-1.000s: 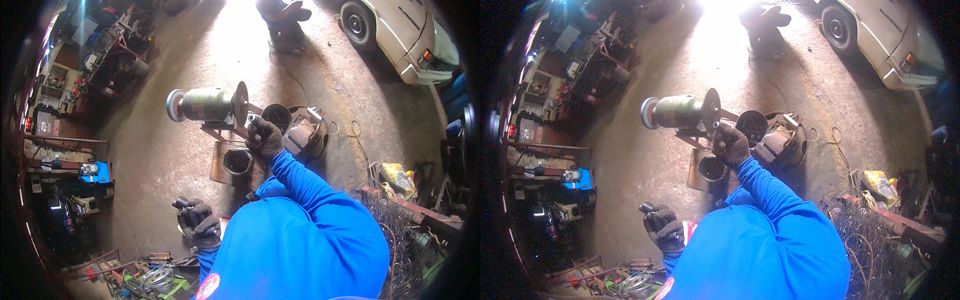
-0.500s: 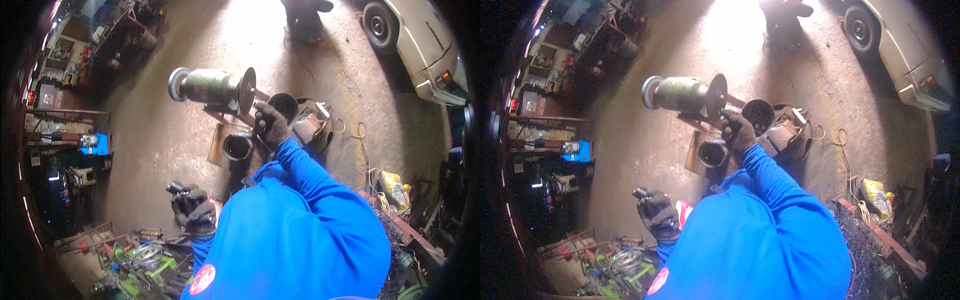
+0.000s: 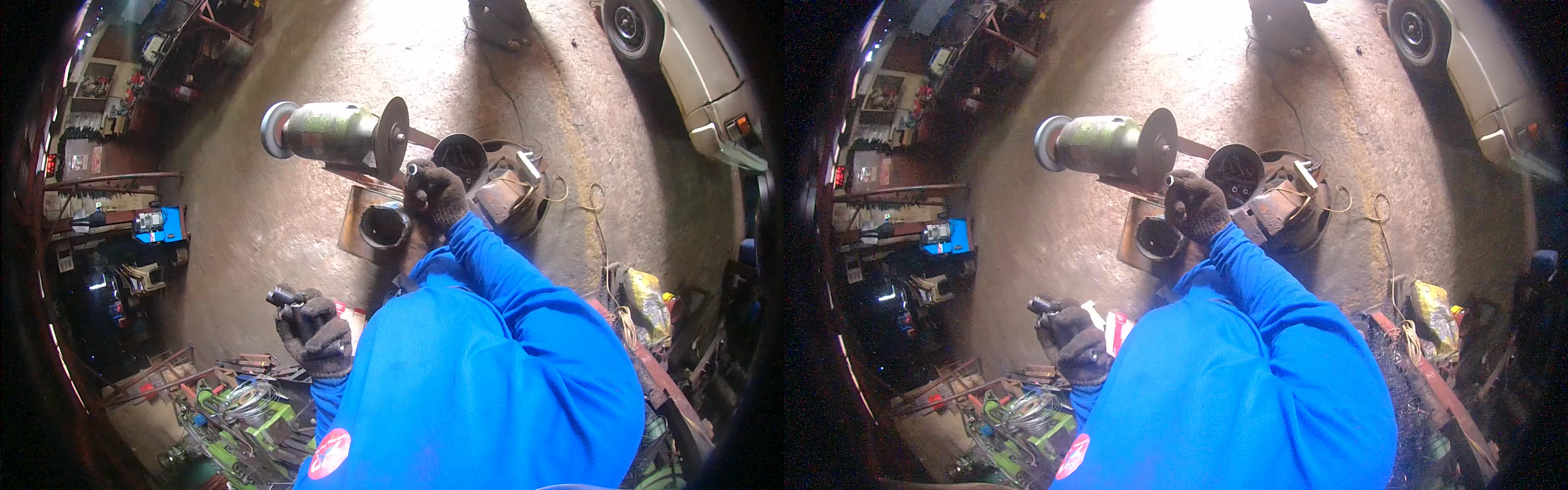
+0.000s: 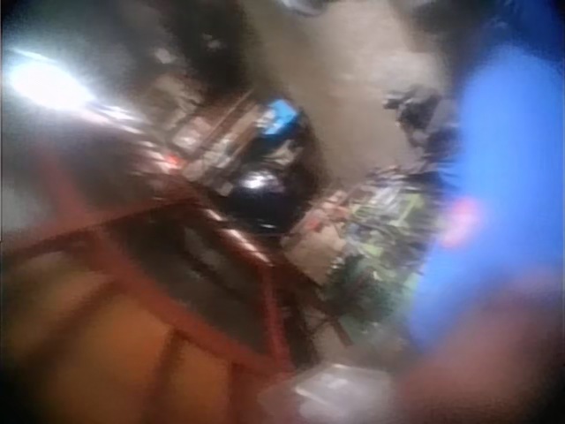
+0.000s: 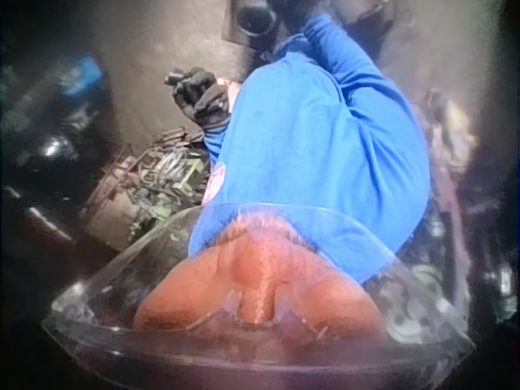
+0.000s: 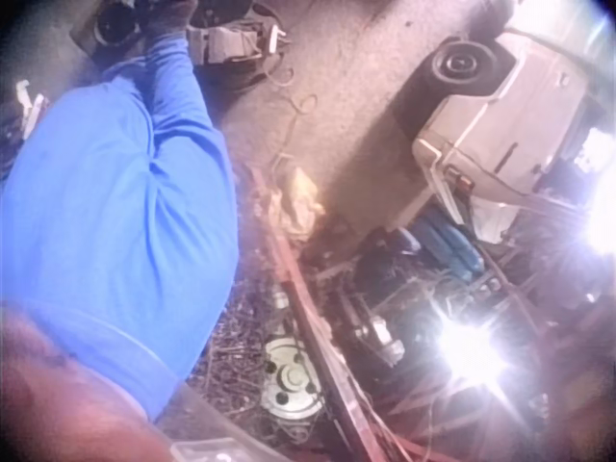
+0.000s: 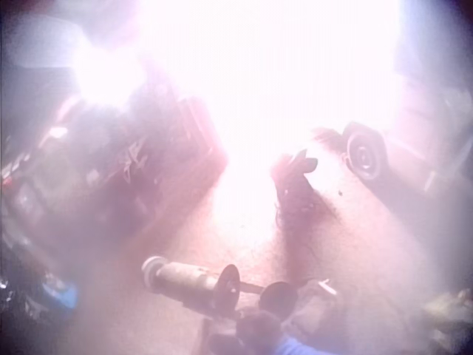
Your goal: The person uses a bench grinder to deburr and smooth the edges of small cylindrical metal parts. They hold each part with gloved hands against the spinning wheel, rotating it to treat different sides, then set it aside and pick up the next one.
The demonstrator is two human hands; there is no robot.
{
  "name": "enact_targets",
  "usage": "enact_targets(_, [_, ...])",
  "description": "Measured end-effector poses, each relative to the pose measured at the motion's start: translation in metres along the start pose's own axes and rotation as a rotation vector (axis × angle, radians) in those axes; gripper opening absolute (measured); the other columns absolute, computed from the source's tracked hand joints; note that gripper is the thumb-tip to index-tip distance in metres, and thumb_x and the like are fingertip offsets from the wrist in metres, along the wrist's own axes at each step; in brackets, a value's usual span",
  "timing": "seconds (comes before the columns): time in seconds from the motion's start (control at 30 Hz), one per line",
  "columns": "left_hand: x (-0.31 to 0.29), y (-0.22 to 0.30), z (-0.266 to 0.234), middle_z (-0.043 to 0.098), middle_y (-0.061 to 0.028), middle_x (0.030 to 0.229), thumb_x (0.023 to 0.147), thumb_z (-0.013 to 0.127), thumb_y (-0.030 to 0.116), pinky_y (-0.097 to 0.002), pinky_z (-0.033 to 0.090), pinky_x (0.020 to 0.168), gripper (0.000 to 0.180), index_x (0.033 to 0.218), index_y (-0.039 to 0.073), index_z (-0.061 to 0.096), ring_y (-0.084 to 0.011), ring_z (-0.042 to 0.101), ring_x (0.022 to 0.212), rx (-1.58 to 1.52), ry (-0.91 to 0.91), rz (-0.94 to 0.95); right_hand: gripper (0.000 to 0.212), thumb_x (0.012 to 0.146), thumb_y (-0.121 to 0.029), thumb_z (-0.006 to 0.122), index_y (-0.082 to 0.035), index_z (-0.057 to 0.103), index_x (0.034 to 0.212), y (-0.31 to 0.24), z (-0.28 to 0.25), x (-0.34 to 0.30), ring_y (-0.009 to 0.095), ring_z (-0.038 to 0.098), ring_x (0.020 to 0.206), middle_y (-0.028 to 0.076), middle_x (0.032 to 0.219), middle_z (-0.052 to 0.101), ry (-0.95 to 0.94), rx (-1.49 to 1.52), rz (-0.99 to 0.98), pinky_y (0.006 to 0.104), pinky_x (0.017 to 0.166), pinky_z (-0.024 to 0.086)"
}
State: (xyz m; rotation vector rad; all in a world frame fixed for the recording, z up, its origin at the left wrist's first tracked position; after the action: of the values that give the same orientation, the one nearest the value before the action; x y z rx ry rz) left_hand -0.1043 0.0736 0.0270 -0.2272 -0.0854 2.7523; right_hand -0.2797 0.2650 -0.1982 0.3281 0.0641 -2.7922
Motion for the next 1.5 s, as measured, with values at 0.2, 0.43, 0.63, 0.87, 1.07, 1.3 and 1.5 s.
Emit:
enact_targets(0.2, [0.005, -0.002, 0.006, 0.071, -0.0115, 0.133, 0.107, 0.070, 0.040, -0.0237, 0.055, 0.054, 0.051, 0.148, 0.011, 0.062, -0.0199, 0.066, 0.075, 0.011, -0.012, -0.039, 0.033, 0.105, -0.017, 0.068, -0.002, 0.068, 0.135, 0.003, -0.004, 0.002, 0.011, 0.062, 0.070, 0.004, 0.097, 0.069, 0.167, -0.198, 0.050, 0.0243, 0.053, 0.052])
enact_targets(0.43, [0.008, -0.007, 0.011, 0.070, -0.0089, 0.138, 0.108, 0.069, 0.039, -0.0276, 0.058, 0.058, 0.045, 0.145, 0.015, 0.065, -0.0174, 0.068, 0.078, 0.006, 0.037, 0.054, 0.039, 0.100, -0.010, 0.067, -0.004, 0.070, 0.138, 0.002, -0.054, 0.023, 0.014, 0.068, 0.064, 0.009, 0.093, 0.077, 0.386, -0.635, -0.066, 0.0297, 0.053, 0.055])
enact_targets(0.63, [-0.001, -0.010, -0.002, 0.070, -0.0018, 0.140, 0.111, 0.064, 0.043, -0.0513, 0.062, 0.080, 0.044, 0.149, 0.021, 0.063, -0.0158, 0.071, 0.078, 0.078, 0.009, -0.117, 0.030, 0.104, -0.012, 0.068, -0.005, 0.075, 0.132, 0.000, -0.047, 0.028, 0.016, 0.069, 0.063, 0.010, 0.090, 0.078, 0.426, -0.859, -0.069, 0.0316, 0.053, 0.055])
enact_targets(0.87, [0.000, -0.020, 0.000, 0.070, 0.0028, 0.136, 0.111, 0.062, 0.049, -0.0705, 0.053, 0.098, 0.045, 0.149, 0.024, 0.060, -0.0132, 0.070, 0.079, 0.087, -0.013, -0.144, 0.027, 0.106, -0.016, 0.065, -0.003, 0.076, 0.128, -0.004, -0.052, 0.033, 0.017, 0.071, 0.061, 0.011, 0.090, 0.079, 0.405, -0.855, -0.035, 0.0335, 0.052, 0.057])
enact_targets(1.07, [0.005, -0.027, 0.006, 0.070, -0.0104, 0.138, 0.108, 0.069, 0.041, -0.0253, 0.060, 0.060, 0.041, 0.144, 0.020, 0.068, -0.0177, 0.066, 0.078, 0.077, 0.009, -0.146, 0.027, 0.104, -0.010, 0.064, -0.003, 0.078, 0.126, -0.001, -0.048, 0.035, 0.017, 0.073, 0.064, 0.011, 0.094, 0.081, 0.413, -0.810, -0.036, 0.0330, 0.053, 0.058])
enact_targets(1.3, [0.005, -0.027, 0.002, 0.070, -0.0009, 0.121, 0.106, 0.072, 0.044, -0.0248, 0.056, 0.052, 0.045, 0.142, 0.018, 0.064, -0.0142, 0.068, 0.073, 0.076, 0.054, -0.057, 0.027, 0.106, -0.010, 0.067, -0.004, 0.076, 0.131, -0.005, -0.037, 0.029, 0.013, 0.069, 0.067, 0.010, 0.097, 0.080, 0.432, -0.926, -0.072, 0.0301, 0.056, 0.057])
enact_targets(1.5, [0.005, -0.030, 0.002, 0.072, 0.0002, 0.128, 0.107, 0.071, 0.044, -0.0235, 0.055, 0.054, 0.044, 0.143, 0.020, 0.064, -0.0118, 0.068, 0.073, 0.113, 0.055, -0.075, 0.028, 0.106, -0.009, 0.069, -0.005, 0.077, 0.133, -0.008, -0.028, 0.030, 0.013, 0.070, 0.071, 0.008, 0.103, 0.080, 0.377, -0.886, -0.174, 0.0300, 0.060, 0.060])
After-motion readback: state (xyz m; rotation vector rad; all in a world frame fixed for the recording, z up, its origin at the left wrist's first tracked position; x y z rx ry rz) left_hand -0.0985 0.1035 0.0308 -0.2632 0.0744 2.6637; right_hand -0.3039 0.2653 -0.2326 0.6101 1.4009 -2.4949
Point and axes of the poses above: each hand's wrist, its own x-axis towards the middle knuckle, its own z-axis out of the palm, y = z × x, the point moved 10 cm from there along x, towards the middle knuckle
